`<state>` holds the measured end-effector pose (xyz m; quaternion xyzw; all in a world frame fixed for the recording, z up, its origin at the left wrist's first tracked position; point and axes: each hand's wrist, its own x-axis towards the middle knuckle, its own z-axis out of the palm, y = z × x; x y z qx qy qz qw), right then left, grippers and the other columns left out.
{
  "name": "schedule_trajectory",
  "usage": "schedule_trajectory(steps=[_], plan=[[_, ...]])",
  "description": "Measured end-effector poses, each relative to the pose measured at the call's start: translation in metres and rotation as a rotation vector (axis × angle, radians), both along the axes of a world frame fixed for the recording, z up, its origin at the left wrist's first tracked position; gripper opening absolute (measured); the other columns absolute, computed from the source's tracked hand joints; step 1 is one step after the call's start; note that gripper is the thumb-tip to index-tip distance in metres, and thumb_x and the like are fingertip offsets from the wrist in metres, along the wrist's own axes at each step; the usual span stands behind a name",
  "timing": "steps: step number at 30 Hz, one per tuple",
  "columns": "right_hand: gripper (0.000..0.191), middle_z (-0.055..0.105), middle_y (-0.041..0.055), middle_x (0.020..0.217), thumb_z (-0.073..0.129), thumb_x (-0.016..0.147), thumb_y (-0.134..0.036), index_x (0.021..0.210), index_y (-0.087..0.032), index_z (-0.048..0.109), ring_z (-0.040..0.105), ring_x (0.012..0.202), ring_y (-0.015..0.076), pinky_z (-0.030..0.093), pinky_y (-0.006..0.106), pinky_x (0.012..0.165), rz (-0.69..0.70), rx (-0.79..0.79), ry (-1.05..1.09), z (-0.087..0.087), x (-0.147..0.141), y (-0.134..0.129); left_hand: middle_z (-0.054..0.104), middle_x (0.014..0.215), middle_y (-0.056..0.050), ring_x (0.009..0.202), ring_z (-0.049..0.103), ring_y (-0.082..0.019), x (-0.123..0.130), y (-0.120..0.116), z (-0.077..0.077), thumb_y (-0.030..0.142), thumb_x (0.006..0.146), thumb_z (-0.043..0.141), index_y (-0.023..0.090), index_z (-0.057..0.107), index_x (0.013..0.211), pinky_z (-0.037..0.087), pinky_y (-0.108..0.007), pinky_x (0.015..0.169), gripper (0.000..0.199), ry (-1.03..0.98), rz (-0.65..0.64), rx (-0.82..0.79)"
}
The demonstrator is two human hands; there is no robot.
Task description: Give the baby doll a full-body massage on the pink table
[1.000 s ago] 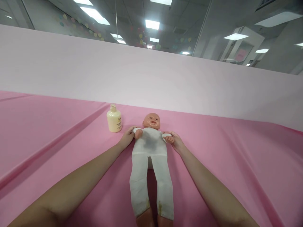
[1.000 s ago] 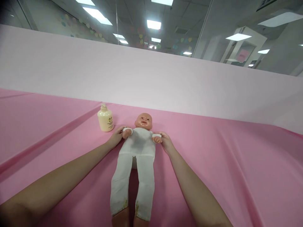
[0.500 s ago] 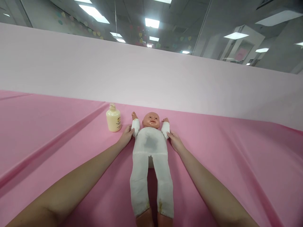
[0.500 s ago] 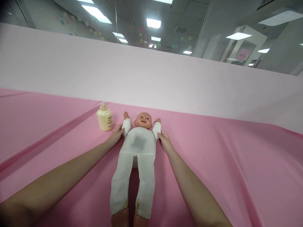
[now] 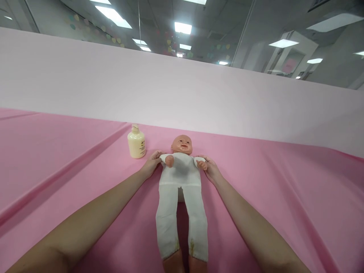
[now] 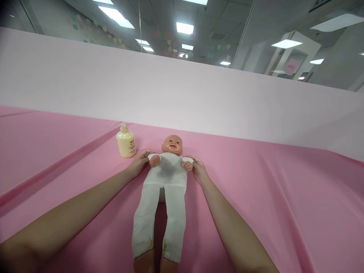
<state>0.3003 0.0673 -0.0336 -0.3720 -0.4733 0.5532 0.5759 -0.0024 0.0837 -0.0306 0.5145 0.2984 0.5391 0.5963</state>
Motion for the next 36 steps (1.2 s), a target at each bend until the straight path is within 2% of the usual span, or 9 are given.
schedule_trajectory(steps=[3,5,11,14,18,24,30,33,36], plan=[[0.026,0.069,0.0042,0.105,0.069,0.072,-0.027,0.098,-0.022,0.067,0.061,0.101,0.0224,0.044,0.036,0.091,-0.081,0.103,0.006,-0.002,-0.004,0.002,0.064,0.104,-0.006,0.091,0.060,-0.021,0.000,0.003,-0.004,0.025,0.075,0.068,0.019,0.055,0.110,0.045,-0.031,0.074,0.038,0.022,0.026,0.010],[0.028,0.069,0.0027,0.103,0.070,0.072,-0.029,0.099,-0.023,0.066,0.060,0.100,0.0222,0.044,0.037,0.092,-0.109,0.097,0.004,-0.007,-0.004,0.005,0.063,0.105,-0.007,0.090,0.060,-0.020,0.000,0.005,-0.007,0.032,0.078,0.068,0.019,0.053,0.114,0.045,-0.031,0.074,0.042,0.045,0.036,0.009],[0.031,0.070,0.0046,0.092,0.069,0.074,-0.044,0.093,-0.020,0.067,0.060,0.090,0.0224,0.045,0.037,0.087,-0.130,-0.008,-0.007,-0.017,0.003,0.014,0.062,0.087,-0.005,0.075,0.057,-0.018,-0.001,0.007,-0.010,0.046,0.079,0.066,0.015,0.056,0.104,0.043,-0.030,0.065,0.040,0.113,0.071,-0.060],[0.031,0.070,0.0047,0.096,0.072,0.072,-0.039,0.096,-0.020,0.067,0.060,0.094,0.0230,0.044,0.036,0.089,-0.088,-0.004,0.015,-0.014,0.004,0.013,0.063,0.095,-0.007,0.082,0.058,-0.021,-0.001,0.006,-0.008,0.042,0.078,0.066,0.016,0.058,0.106,0.044,-0.032,0.070,0.039,0.141,0.079,-0.042],[0.035,0.070,0.0028,0.103,0.073,0.065,-0.026,0.100,-0.023,0.067,0.060,0.100,0.0239,0.042,0.037,0.093,-0.024,0.035,0.024,-0.008,0.003,0.009,0.062,0.112,-0.008,0.100,0.057,-0.025,-0.002,0.004,-0.004,0.026,0.073,0.068,0.018,0.059,0.111,0.044,-0.034,0.080,0.040,0.089,-0.009,-0.010],[0.017,0.069,0.0036,0.104,0.071,0.062,-0.022,0.079,-0.022,0.070,0.062,0.097,0.0252,0.046,0.038,0.087,-0.022,-0.013,0.019,0.000,0.000,-0.001,0.063,0.110,-0.005,0.098,0.059,-0.026,-0.003,0.002,-0.004,0.007,0.058,0.063,0.018,0.061,0.084,0.046,-0.036,0.081,0.028,-0.006,-0.135,-0.046],[0.023,0.071,0.0044,0.097,0.068,0.069,-0.028,0.091,-0.021,0.071,0.062,0.097,0.0243,0.045,0.037,0.089,-0.083,0.066,-0.019,0.000,-0.005,0.000,0.065,0.096,-0.006,0.088,0.060,-0.022,-0.002,0.005,-0.005,0.018,0.068,0.068,0.017,0.062,0.099,0.045,-0.032,0.074,0.032,0.046,-0.045,-0.029],[0.022,0.071,0.0040,0.090,0.070,0.070,-0.031,0.088,-0.019,0.070,0.062,0.092,0.0236,0.045,0.037,0.088,-0.108,0.018,-0.022,-0.006,-0.003,0.005,0.064,0.099,-0.007,0.089,0.060,-0.023,-0.002,0.005,-0.004,0.028,0.073,0.072,0.015,0.060,0.103,0.045,-0.034,0.077,0.035,0.040,-0.014,-0.032],[0.026,0.071,0.0049,0.089,0.071,0.072,-0.039,0.086,-0.017,0.070,0.061,0.088,0.0221,0.044,0.036,0.087,-0.096,-0.029,0.002,-0.009,0.001,0.007,0.065,0.095,-0.007,0.087,0.060,-0.023,-0.003,0.005,-0.004,0.034,0.076,0.071,0.015,0.060,0.104,0.045,-0.035,0.078,0.036,0.012,-0.049,-0.059]])
